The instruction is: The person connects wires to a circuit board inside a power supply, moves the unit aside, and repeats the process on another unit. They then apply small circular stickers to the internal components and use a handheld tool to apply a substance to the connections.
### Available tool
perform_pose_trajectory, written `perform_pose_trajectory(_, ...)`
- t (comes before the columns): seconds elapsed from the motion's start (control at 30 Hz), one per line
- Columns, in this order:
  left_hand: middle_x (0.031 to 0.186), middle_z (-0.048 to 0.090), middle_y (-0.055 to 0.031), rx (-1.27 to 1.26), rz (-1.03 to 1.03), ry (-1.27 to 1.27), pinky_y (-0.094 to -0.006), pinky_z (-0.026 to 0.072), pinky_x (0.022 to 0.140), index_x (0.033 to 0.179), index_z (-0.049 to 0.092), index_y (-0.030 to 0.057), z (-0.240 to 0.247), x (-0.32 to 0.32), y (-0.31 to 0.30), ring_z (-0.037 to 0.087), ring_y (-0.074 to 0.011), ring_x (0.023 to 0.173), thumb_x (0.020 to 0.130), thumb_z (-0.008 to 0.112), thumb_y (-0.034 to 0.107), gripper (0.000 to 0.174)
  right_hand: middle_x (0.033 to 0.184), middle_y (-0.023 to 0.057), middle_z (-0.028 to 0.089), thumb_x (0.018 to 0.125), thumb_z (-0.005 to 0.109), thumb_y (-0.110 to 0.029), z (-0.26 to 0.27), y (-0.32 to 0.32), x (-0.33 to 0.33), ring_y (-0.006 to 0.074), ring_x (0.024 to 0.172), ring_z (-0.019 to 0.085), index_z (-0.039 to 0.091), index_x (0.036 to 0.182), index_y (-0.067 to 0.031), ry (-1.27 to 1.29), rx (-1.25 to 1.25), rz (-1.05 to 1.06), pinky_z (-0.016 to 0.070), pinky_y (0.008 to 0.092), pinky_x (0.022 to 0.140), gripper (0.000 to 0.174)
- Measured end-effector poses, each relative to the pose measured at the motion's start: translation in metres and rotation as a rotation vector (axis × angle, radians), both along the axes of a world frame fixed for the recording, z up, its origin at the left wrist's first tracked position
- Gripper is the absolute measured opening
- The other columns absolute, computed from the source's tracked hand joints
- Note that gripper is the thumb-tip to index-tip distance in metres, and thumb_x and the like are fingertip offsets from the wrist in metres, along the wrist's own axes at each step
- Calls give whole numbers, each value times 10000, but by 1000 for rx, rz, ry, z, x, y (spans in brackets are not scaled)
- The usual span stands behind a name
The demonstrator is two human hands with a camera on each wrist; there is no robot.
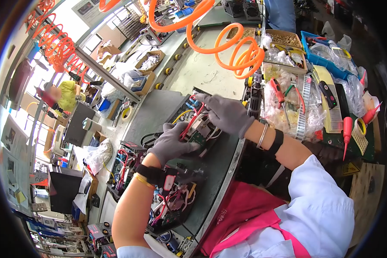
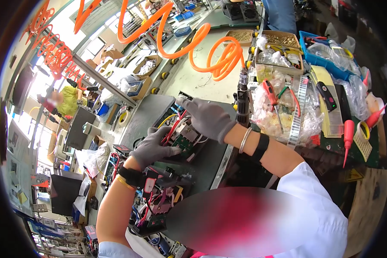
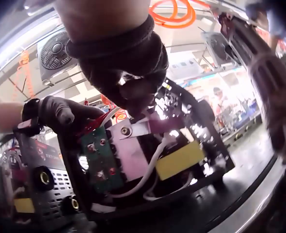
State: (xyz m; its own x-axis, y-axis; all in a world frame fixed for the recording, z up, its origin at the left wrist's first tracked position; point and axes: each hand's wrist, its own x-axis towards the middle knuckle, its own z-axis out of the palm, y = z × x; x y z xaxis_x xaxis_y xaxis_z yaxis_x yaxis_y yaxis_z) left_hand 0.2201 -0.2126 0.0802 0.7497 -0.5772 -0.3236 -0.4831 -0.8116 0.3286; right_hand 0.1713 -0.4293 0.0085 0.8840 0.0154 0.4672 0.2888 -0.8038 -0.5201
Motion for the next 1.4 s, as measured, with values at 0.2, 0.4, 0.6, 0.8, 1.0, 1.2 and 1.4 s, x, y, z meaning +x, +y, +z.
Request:
perform_pose_trajectory(0.2,1255,441,-235,-40,-18,-5,-406,440,1011,1420,452,150,-5,2,3,529,-390,1156,683,800,511,891,1160,225,609,913,567,-123,-48,12,18,398,1015,631,474,1383,-116,-95,191,124,533,435,869,479)
perform_pose_trajectory(0.4,1311,432,-231,11,-24,6,-396,412,1042,1428,447,123,-3,1,1,509,-381,1225,702,794,555,913,1248,171,608,953,589,-240,-45,-8,30,373,1091,613,455,1405,-154,10,133,309,526,404,886,480)
perform_pose_trajectory(0.6,1268,430,-240,-16,-14,-9,-404,434,1021,1427,443,128,-2,1,0,517,-403,1178,670,807,510,923,1198,175,641,953,581,-225,-47,-16,37,375,1020,641,386,1470,-232,137,48,299,538,416,833,553)
perform_pose_trajectory(0.8,1302,409,-245,-2,-18,-12,-409,434,1023,1437,425,121,-3,-1,1,511,-403,1195,653,816,519,963,838,217,648,942,507,-179,-42,-7,37,365,692,662,222,1521,-273,215,-76,142,522,462,622,652)
perform_pose_trajectory(1.0,1306,399,-240,-4,-1,3,-414,434,1029,1477,354,166,-2,-2,0,510,-406,1204,650,838,473,1006,876,216,655,950,506,-213,-61,-4,44,370,698,665,284,1482,-222,-25,49,190,518,473,617,577)
perform_pose_trajectory(1.2,1347,410,-259,-43,-92,-42,-440,439,1023,1524,248,239,-3,-4,6,519,-430,1208,667,845,406,1058,1160,168,653,946,537,-183,-41,-2,36,370,850,678,309,1483,-239,187,16,129,556,443,720,586)
perform_pose_trajectory(1.4,1308,531,-251,-271,-129,-180,-424,451,997,1470,371,72,66,-58,34,543,-398,1218,754,808,354,885,1161,151,657,946,583,-219,-72,5,40,339,878,682,457,1421,-192,-371,279,242,573,401,730,492)
